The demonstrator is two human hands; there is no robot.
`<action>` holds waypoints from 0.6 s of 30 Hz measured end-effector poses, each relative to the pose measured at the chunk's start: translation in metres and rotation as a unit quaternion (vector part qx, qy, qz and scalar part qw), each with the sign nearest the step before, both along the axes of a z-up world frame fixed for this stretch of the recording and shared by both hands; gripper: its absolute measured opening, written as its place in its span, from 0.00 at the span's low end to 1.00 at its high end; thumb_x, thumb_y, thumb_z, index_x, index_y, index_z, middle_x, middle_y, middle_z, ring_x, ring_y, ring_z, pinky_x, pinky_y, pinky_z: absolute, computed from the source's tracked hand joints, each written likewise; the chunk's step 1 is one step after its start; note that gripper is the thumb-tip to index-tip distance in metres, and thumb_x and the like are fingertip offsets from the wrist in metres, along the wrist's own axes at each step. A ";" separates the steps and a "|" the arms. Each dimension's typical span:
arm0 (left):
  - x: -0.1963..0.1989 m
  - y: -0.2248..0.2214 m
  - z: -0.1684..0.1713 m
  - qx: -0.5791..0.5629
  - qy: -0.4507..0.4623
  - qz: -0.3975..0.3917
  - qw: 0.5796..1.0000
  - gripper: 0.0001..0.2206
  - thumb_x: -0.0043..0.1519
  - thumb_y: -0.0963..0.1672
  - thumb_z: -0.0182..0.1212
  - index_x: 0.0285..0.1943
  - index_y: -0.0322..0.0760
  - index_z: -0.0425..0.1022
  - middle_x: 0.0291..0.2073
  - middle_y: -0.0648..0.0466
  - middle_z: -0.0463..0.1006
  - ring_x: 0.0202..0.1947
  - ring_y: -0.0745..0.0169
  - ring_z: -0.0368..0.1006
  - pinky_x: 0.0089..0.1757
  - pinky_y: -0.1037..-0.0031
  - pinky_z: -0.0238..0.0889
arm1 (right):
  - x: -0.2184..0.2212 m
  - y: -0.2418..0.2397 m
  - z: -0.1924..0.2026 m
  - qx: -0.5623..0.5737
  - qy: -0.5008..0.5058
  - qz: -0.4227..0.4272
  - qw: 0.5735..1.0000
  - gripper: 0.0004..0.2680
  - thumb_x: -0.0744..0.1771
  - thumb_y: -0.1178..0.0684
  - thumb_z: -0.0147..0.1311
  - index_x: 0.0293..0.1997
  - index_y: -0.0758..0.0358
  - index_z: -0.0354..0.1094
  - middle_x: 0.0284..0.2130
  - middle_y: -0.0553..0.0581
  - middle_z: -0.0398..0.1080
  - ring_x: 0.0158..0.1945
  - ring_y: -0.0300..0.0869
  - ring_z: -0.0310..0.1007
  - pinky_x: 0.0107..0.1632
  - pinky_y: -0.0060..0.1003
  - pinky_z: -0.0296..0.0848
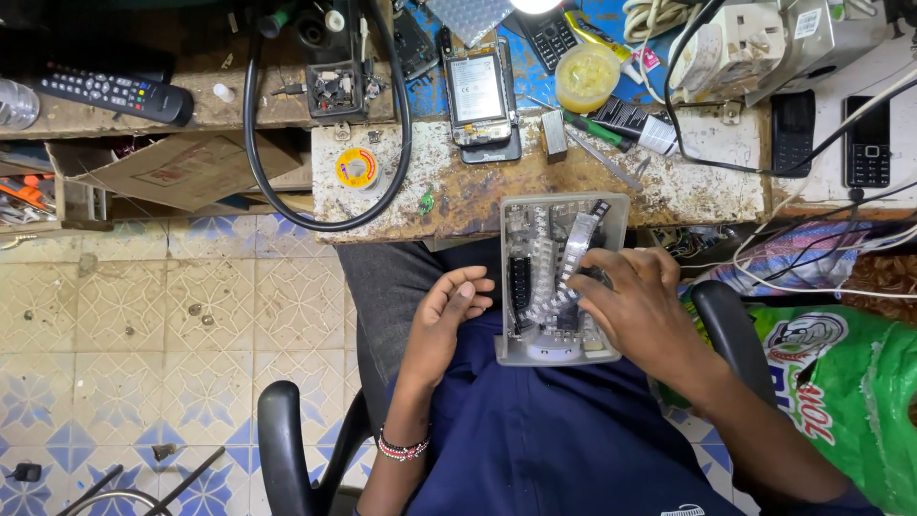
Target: Selecting and inspecting small screws and electronic components from a plastic organizer tray.
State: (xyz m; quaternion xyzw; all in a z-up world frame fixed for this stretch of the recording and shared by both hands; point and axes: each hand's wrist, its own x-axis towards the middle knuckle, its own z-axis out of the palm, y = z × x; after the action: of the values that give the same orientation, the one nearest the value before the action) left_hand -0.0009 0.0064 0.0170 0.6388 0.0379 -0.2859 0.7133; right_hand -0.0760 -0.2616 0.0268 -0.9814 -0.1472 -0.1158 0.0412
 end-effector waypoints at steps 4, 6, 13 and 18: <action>-0.001 0.002 0.006 0.008 -0.010 0.001 1.000 0.19 0.70 0.48 0.53 0.65 0.32 0.75 0.50 0.42 0.82 0.48 0.59 0.78 0.52 0.69 0.73 | 0.000 -0.001 0.003 0.000 -0.003 0.004 1.000 0.08 0.68 0.46 0.56 0.50 0.48 0.70 0.54 0.48 0.63 0.55 0.47 0.57 0.58 0.50 0.53; -0.001 0.002 0.013 0.012 -0.027 0.004 1.000 0.19 0.70 0.47 0.52 0.64 0.31 0.74 0.49 0.42 0.82 0.48 0.58 0.77 0.53 0.68 0.72 | -0.001 -0.004 -0.001 -0.001 -0.001 -0.001 1.000 0.08 0.68 0.45 0.55 0.52 0.46 0.70 0.56 0.48 0.63 0.58 0.47 0.56 0.61 0.51 0.52; -0.003 0.004 0.021 0.021 -0.047 0.000 0.999 0.17 0.70 0.45 0.52 0.64 0.31 0.74 0.48 0.42 0.82 0.48 0.59 0.77 0.53 0.68 0.71 | 0.000 -0.012 0.013 0.001 -0.007 -0.003 1.000 0.08 0.68 0.48 0.56 0.52 0.43 0.71 0.58 0.46 0.63 0.61 0.46 0.56 0.62 0.50 0.52; -0.003 0.003 0.028 0.027 -0.044 -0.009 0.999 0.17 0.70 0.45 0.52 0.64 0.31 0.74 0.48 0.42 0.82 0.47 0.59 0.76 0.53 0.68 0.71 | 0.001 -0.011 0.006 0.008 -0.016 -0.005 1.000 0.09 0.67 0.52 0.58 0.51 0.41 0.72 0.59 0.45 0.64 0.63 0.46 0.56 0.63 0.50 0.52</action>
State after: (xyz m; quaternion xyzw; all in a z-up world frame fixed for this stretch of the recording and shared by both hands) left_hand -0.0035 0.0096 0.0445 0.6704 0.0089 -0.2627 0.6939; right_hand -0.0747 -0.2722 0.0329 -0.9799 -0.1416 -0.1327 0.0457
